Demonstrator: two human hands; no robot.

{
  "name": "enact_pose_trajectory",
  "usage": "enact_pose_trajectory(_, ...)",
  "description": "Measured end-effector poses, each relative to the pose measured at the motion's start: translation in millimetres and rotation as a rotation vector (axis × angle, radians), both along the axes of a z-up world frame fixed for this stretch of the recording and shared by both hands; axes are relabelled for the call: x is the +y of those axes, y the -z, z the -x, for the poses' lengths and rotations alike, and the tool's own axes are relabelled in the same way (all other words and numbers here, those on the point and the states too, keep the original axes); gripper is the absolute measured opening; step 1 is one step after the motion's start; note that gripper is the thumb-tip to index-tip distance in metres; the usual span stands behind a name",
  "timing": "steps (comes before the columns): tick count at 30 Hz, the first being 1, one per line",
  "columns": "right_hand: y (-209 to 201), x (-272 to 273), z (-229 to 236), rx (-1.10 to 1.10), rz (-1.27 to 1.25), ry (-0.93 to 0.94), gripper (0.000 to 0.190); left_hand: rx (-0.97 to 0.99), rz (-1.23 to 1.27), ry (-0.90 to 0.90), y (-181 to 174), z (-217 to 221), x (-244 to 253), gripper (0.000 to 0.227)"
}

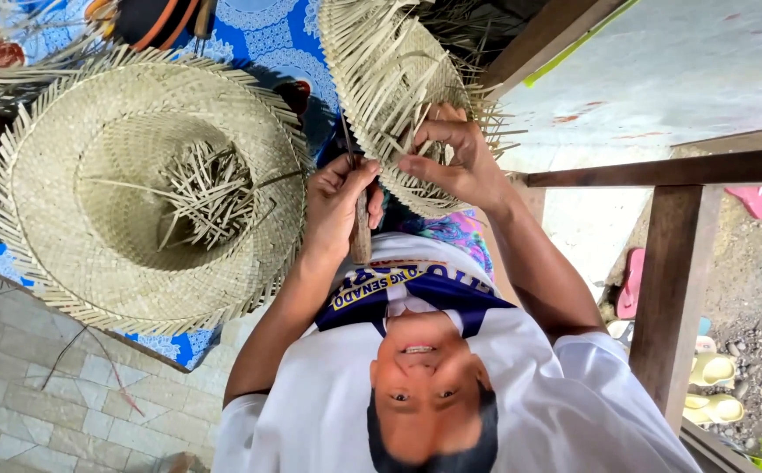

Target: A person is weaving the brim of a straw hat using dried plant fibers and a small wooden tool.

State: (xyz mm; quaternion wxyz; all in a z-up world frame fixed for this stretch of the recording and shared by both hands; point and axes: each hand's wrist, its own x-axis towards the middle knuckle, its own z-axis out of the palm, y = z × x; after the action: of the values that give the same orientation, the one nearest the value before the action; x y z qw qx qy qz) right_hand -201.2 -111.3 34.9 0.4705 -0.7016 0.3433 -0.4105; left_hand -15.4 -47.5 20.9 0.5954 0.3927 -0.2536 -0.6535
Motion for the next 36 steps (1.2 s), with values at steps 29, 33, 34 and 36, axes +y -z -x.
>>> enact_pose_trajectory(29,-9.8,-3.1,-6.4,0.129,0.397,-0.013,0.014,-0.172,0.044,-0.028,0.3,2.0,4.5,0.015)
enact_pose_trajectory(33,-7.4,-5.2,-11.9,0.172,0.461,0.013,0.006,-0.21,0.088,-0.025,-1.8,1.4,3.6,0.016)
enact_pose_trajectory(34,-9.5,-4.2,-12.5,0.171,0.461,0.014,0.006,-0.211,0.088,-0.025,0.1,1.6,3.2,0.016)
enact_pose_trajectory(36,-13.7,-2.0,-14.1,0.156,0.439,0.037,0.007,-0.228,0.114,-0.024,4.0,1.5,2.7,0.015)
